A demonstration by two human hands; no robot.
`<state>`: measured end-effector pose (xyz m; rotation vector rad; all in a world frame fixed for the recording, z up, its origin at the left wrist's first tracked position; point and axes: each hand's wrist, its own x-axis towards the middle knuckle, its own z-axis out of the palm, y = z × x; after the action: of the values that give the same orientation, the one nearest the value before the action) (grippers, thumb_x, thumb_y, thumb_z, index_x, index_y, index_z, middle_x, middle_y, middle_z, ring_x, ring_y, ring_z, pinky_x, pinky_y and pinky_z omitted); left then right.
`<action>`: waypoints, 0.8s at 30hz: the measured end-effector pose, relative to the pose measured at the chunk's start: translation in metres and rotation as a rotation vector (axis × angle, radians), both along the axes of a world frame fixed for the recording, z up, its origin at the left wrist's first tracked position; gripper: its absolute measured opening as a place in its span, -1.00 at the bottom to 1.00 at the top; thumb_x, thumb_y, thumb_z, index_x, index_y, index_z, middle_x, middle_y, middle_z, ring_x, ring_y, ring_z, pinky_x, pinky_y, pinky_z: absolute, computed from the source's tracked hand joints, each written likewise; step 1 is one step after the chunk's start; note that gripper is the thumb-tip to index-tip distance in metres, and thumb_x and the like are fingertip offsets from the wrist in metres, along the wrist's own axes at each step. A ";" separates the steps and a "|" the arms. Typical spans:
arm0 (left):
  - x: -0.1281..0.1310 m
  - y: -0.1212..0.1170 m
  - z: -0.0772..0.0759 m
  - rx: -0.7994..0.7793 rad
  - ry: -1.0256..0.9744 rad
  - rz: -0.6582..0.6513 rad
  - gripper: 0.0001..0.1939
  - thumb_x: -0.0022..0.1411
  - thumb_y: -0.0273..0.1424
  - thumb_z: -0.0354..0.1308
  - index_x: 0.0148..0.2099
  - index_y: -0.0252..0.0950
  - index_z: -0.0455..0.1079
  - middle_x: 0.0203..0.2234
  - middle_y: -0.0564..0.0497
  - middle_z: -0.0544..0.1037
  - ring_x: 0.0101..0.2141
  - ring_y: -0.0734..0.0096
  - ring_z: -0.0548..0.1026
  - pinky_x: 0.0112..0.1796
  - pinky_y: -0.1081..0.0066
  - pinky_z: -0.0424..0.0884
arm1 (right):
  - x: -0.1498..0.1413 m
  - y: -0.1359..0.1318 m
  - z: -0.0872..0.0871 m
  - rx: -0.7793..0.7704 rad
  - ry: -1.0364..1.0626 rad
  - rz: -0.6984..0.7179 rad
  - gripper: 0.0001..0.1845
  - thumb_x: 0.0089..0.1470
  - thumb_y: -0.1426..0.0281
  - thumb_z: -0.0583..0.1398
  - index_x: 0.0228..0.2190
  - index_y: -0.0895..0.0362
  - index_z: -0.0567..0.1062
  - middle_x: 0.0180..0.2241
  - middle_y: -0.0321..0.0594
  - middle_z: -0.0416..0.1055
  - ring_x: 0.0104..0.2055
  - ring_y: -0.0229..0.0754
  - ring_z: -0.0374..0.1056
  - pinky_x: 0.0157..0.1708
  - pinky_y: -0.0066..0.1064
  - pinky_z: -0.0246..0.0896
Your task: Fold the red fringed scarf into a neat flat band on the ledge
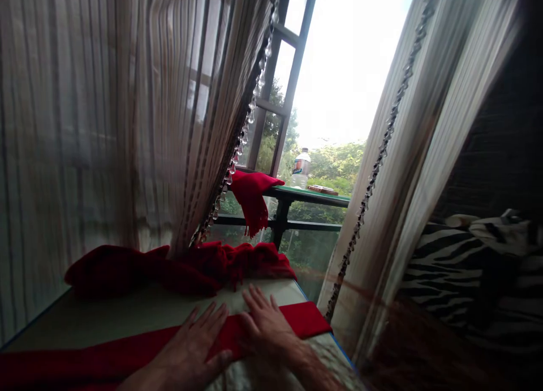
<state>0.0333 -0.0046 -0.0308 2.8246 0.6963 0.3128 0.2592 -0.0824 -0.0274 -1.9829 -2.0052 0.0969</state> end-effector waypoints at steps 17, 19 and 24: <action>-0.003 0.004 -0.015 0.003 -0.027 -0.014 -0.24 0.39 0.11 -0.01 0.46 -0.17 0.08 0.40 -0.08 0.05 0.38 -0.12 0.06 0.33 -0.19 -0.02 | 0.121 -0.068 -0.016 -0.065 -0.071 -0.459 -0.43 0.39 0.20 -0.18 0.34 -0.12 0.19 0.41 -0.16 0.11 0.45 0.02 -0.05 0.34 0.04 -0.07; -0.004 0.004 -0.015 0.002 -0.036 -0.010 -0.23 0.39 0.14 -0.04 0.46 -0.15 0.08 0.40 -0.09 0.06 0.38 -0.10 0.04 0.34 -0.17 -0.03 | 0.123 -0.069 -0.013 -0.068 -0.074 -0.466 -0.44 0.39 0.16 -0.18 0.34 -0.19 0.18 0.41 -0.19 0.12 0.44 0.04 -0.05 0.34 0.09 -0.09; -0.006 0.009 -0.021 -0.003 -0.069 -0.058 -0.23 0.41 0.15 -0.08 0.47 -0.14 0.02 0.41 -0.12 0.05 0.40 -0.04 0.02 0.36 -0.10 -0.06 | 0.091 -0.057 -0.003 -0.038 -0.072 -0.358 -0.42 0.40 0.18 -0.14 0.37 -0.09 0.11 0.46 -0.11 -0.07 0.49 0.08 -0.24 0.39 0.16 -0.32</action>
<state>0.0275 0.0048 -0.0520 2.8104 0.5992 0.3963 0.3503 -0.1395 -0.0306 -2.3640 -1.6661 -0.0199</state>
